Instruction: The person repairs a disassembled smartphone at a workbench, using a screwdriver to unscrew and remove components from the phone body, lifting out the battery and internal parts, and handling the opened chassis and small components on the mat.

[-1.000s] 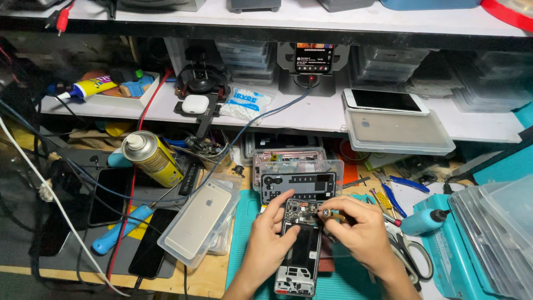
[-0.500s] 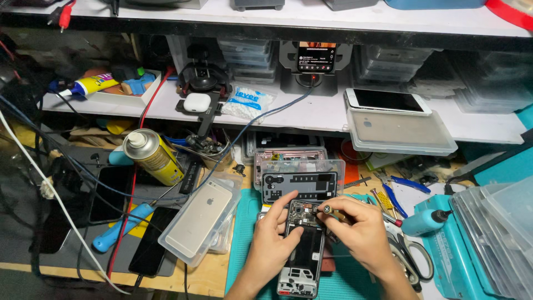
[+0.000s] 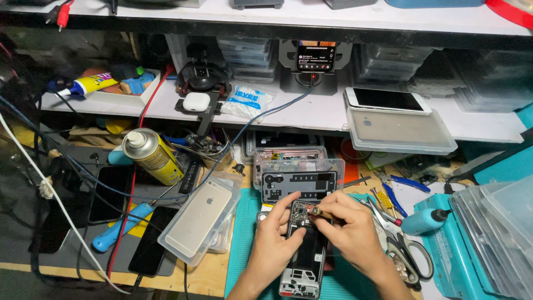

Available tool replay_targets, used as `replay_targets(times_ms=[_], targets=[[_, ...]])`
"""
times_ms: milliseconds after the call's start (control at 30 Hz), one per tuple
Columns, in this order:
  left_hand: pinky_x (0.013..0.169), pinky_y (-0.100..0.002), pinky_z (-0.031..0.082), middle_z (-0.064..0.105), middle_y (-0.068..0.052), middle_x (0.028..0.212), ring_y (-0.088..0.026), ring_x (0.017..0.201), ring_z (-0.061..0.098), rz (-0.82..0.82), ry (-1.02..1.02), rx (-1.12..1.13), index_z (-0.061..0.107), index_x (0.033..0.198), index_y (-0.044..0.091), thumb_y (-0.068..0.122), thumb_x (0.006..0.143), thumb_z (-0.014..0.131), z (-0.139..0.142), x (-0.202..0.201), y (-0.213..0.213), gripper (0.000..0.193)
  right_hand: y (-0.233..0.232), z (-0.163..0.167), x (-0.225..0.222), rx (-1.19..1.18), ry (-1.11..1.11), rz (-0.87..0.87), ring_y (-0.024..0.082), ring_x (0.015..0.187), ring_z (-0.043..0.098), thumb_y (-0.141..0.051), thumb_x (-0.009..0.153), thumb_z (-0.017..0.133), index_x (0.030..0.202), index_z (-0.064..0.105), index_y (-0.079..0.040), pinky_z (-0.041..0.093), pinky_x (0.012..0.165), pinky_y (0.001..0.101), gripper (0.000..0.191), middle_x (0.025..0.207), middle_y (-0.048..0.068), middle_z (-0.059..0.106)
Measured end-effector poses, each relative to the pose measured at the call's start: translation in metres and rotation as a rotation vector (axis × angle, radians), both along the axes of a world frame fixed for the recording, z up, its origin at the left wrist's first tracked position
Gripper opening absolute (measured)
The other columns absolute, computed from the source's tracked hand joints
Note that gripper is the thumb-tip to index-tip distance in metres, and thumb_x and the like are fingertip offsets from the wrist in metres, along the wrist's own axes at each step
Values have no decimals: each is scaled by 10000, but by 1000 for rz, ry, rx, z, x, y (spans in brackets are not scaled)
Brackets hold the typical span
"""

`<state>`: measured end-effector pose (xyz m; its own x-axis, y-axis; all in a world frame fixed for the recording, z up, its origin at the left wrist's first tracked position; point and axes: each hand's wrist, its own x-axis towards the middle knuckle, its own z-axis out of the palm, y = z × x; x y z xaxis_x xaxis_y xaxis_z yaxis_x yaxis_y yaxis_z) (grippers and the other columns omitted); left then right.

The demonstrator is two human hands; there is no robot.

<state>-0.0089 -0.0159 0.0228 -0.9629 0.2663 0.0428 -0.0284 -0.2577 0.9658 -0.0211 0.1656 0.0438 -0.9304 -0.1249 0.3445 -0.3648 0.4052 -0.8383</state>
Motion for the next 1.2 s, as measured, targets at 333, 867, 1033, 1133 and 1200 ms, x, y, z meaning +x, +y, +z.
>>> replay_targets(times_ms=[333, 867, 1033, 1133, 1200], targets=[[813, -257, 554, 756, -111, 1071, -111, 935, 686, 150, 61, -169, 536, 1411, 15, -3, 941, 579, -13, -1, 14, 472, -6, 2, 2, 33, -31, -69, 103, 553, 527, -28, 752, 782, 929, 781, -1, 414, 493, 250, 179, 788, 31, 677], [825, -351, 565, 761, -164, 1015, -258, 948, 753, 302, 152, -350, 599, 1262, 32, 104, 929, 589, -13, -4, 28, 341, -7, 5, 3, 62, 7, -100, 106, 522, 540, -41, 741, 772, 906, 776, 4, 420, 473, 258, 171, 770, 37, 675], [780, -356, 573, 761, -158, 946, -255, 865, 750, 314, 175, -358, 620, 1218, 27, 107, 928, 595, -15, -4, 30, 302, -6, 6, 3, 74, -28, -110, 118, 531, 543, -43, 738, 772, 905, 789, -11, 426, 479, 267, 171, 749, 45, 669], [765, -356, 569, 756, -157, 934, -255, 840, 740, 323, 178, -380, 631, 1193, 25, 116, 923, 610, -15, -5, 29, 285, -7, 6, 3, 94, -34, -121, 127, 530, 554, -44, 731, 776, 884, 787, -12, 436, 484, 274, 157, 741, 49, 672], [713, -358, 561, 755, -147, 912, -258, 775, 722, 313, 110, -415, 642, 1174, 37, 134, 911, 622, -15, -6, 30, 282, -7, 6, 2, 105, -34, -132, 136, 532, 563, -47, 724, 785, 856, 779, -8, 442, 490, 282, 138, 735, 52, 674]])
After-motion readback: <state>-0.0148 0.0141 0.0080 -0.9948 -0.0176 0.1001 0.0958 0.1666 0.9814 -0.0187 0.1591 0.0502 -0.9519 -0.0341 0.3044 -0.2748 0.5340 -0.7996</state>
